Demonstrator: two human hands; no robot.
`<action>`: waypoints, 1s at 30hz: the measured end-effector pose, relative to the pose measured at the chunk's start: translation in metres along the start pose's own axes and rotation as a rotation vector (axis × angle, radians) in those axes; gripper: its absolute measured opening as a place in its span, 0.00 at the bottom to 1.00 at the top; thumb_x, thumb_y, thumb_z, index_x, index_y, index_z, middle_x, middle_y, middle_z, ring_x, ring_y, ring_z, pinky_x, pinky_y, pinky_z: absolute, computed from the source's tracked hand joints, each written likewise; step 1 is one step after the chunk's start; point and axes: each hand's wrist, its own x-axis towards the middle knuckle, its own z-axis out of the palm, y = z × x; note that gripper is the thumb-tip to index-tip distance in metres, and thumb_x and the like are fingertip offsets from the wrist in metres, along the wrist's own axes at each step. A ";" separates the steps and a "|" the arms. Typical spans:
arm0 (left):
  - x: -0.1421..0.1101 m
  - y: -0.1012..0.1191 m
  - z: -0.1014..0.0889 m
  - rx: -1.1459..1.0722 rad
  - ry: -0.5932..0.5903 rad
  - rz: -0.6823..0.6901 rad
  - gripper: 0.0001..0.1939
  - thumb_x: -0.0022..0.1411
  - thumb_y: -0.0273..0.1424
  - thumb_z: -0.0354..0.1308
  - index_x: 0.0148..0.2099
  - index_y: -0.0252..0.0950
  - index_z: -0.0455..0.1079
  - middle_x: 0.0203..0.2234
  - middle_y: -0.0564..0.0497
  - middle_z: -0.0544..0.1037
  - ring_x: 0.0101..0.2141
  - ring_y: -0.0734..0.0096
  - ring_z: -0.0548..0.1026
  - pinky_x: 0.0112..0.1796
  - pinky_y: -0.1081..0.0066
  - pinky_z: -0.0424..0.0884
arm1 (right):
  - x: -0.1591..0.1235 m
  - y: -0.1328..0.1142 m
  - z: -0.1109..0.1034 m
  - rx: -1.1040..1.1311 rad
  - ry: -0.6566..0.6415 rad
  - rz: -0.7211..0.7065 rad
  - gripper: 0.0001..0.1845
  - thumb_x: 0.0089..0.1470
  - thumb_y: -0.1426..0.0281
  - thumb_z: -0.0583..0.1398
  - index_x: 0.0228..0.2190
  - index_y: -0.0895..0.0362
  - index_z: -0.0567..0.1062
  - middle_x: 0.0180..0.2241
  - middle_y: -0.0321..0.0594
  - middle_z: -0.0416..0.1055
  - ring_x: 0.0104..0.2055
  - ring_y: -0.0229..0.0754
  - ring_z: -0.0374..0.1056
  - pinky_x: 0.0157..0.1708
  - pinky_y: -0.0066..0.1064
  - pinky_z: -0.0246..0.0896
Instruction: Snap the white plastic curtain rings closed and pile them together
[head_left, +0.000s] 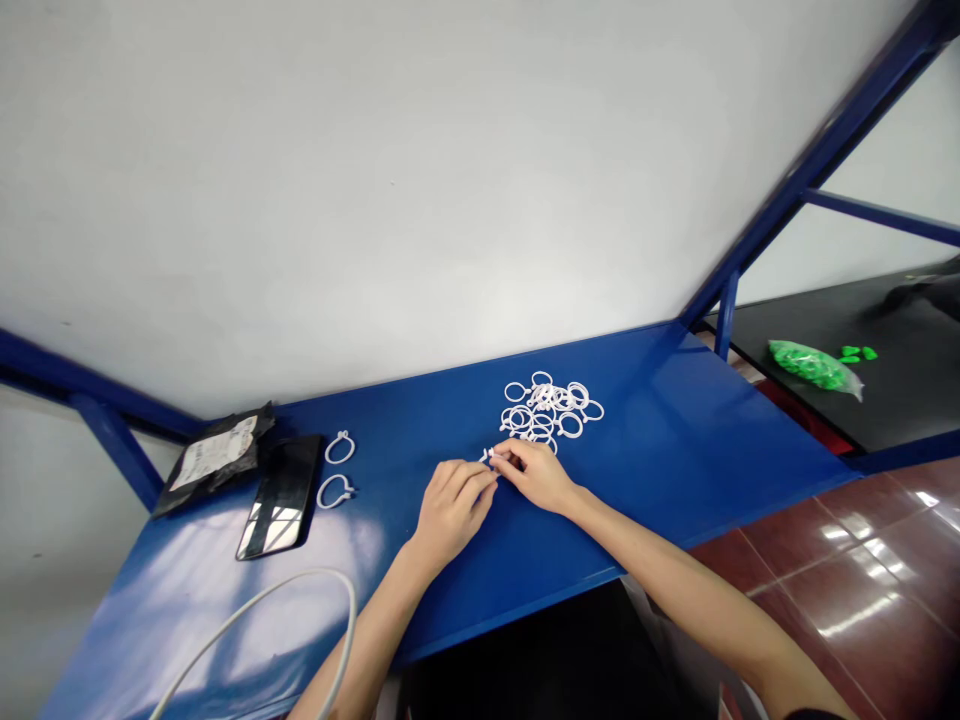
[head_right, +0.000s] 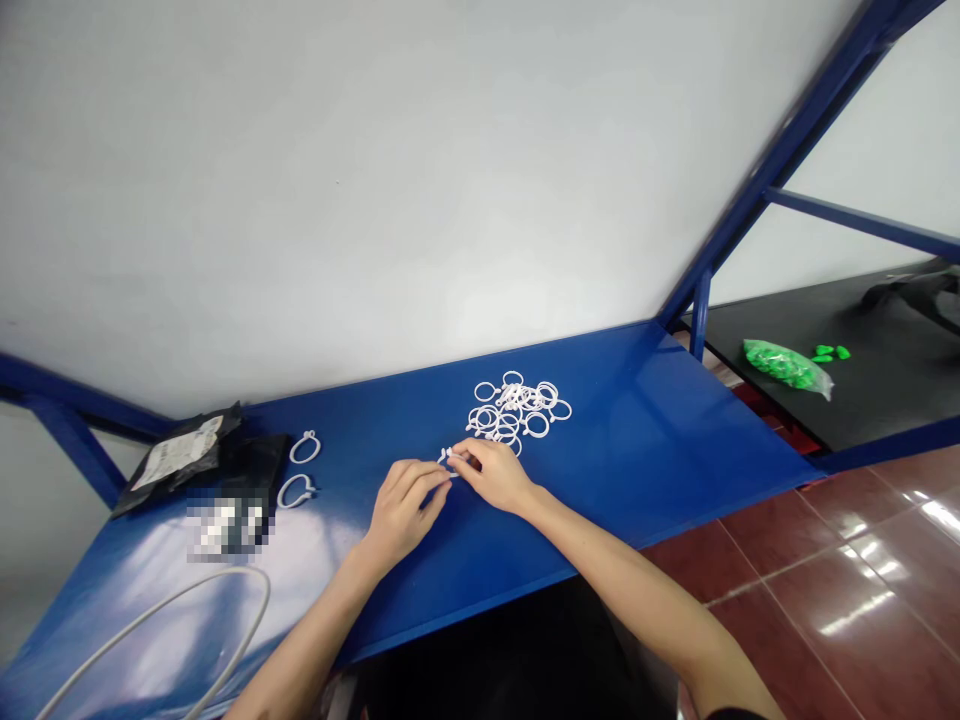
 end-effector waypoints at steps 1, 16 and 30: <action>0.000 -0.001 0.000 -0.006 0.047 -0.049 0.06 0.68 0.27 0.58 0.46 0.40 0.73 0.38 0.48 0.82 0.38 0.65 0.77 0.42 0.63 0.73 | 0.000 0.000 0.000 -0.001 0.004 -0.014 0.10 0.66 0.62 0.60 0.38 0.54 0.77 0.31 0.36 0.78 0.29 0.37 0.72 0.32 0.29 0.65; -0.003 -0.012 0.004 -0.148 -0.037 -0.194 0.04 0.71 0.29 0.56 0.44 0.40 0.72 0.35 0.50 0.81 0.36 0.66 0.76 0.39 0.65 0.73 | -0.002 0.002 -0.003 -0.125 -0.102 -0.237 0.15 0.71 0.63 0.54 0.42 0.54 0.80 0.37 0.40 0.77 0.36 0.40 0.74 0.37 0.30 0.67; -0.010 -0.008 0.002 -0.028 -0.025 -0.031 0.14 0.70 0.21 0.48 0.35 0.40 0.71 0.25 0.51 0.73 0.28 0.68 0.69 0.31 0.65 0.64 | -0.009 -0.005 0.005 -0.330 -0.171 -0.331 0.16 0.72 0.66 0.51 0.36 0.55 0.75 0.32 0.37 0.73 0.28 0.36 0.68 0.29 0.27 0.58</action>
